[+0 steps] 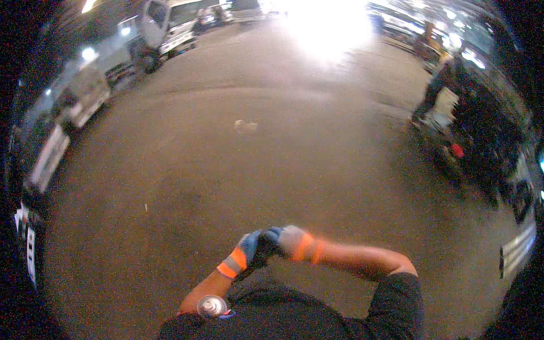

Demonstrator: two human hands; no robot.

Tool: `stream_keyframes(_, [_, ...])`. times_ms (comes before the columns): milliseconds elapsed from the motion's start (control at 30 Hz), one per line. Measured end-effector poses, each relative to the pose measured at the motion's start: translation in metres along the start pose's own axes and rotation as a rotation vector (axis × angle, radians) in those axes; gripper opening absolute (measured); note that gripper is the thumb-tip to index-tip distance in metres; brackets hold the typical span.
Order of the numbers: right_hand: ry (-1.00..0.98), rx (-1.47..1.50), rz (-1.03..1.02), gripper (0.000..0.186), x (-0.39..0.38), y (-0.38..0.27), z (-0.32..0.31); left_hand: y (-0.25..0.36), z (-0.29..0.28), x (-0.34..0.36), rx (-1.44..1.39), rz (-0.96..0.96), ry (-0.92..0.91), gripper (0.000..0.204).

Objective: The person walks through a vehicle repair garage carrying a metal part and a spray can. They sit on the floor and use a wrench and spray lubricant to work on the part, manipulating it with gloved hands.

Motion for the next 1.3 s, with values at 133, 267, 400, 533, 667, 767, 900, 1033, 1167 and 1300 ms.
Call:
stream_keyframes(133, [-0.11,0.057,0.35,0.018,0.105,0.137,-0.048,-0.194,-0.021,0.066,-0.097,-0.217,-0.064,0.02])
stream_keyframes(267, [0.202,0.092,0.135,0.022,0.199,0.249,-0.133,-0.313,-0.107,0.158,0.026,-0.197,-0.034,0.022])
stream_keyframes(400, [0.289,0.225,-0.08,0.032,0.267,0.372,-0.207,-0.444,-0.168,0.241,0.01,-0.307,-0.034,0.021])
stream_keyframes(533, [0.046,0.06,0.068,0.026,0.327,0.515,-0.238,-0.581,-0.186,0.334,-0.216,-0.369,-0.004,0.012])
stream_keyframes(667, [-0.018,-0.051,0.301,0.018,0.401,0.68,-0.27,-0.721,-0.228,0.44,-0.145,-0.384,-0.113,0.009])
stream_keyframes(767, [0.339,0.146,0.134,0.017,0.449,0.766,-0.338,-0.791,-0.287,0.521,-0.089,-0.272,-0.003,0.013])
stream_keyframes(900, [0.335,0.141,0.02,0.022,0.533,0.9,-0.417,-0.923,-0.36,0.617,-0.052,-0.391,-0.121,0.022])
stream_keyframes(1033, [0.25,0.15,-0.071,0.023,0.617,1.019,-0.484,-1.052,-0.399,0.677,-0.122,-0.445,-0.156,0.025])
stream_keyframes(1167, [0.073,0.016,0.135,0.021,0.715,1.146,-0.541,-1.154,-0.491,0.757,-0.059,-0.402,0.059,0.027])
stream_keyframes(1300, [0.049,-0.031,0.151,0.02,0.829,1.278,-0.589,-1.294,-0.564,0.832,-0.115,-0.464,0.062,0.023])
Point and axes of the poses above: each hand's wrist, its own x-axis towards the middle knuckle, its own z-axis out of the palm, y = z × x, the point moved 3 cm from there along x, towards the middle knuckle, and after that the axes turned 15 degrees about -y, right-handed, at the moved point
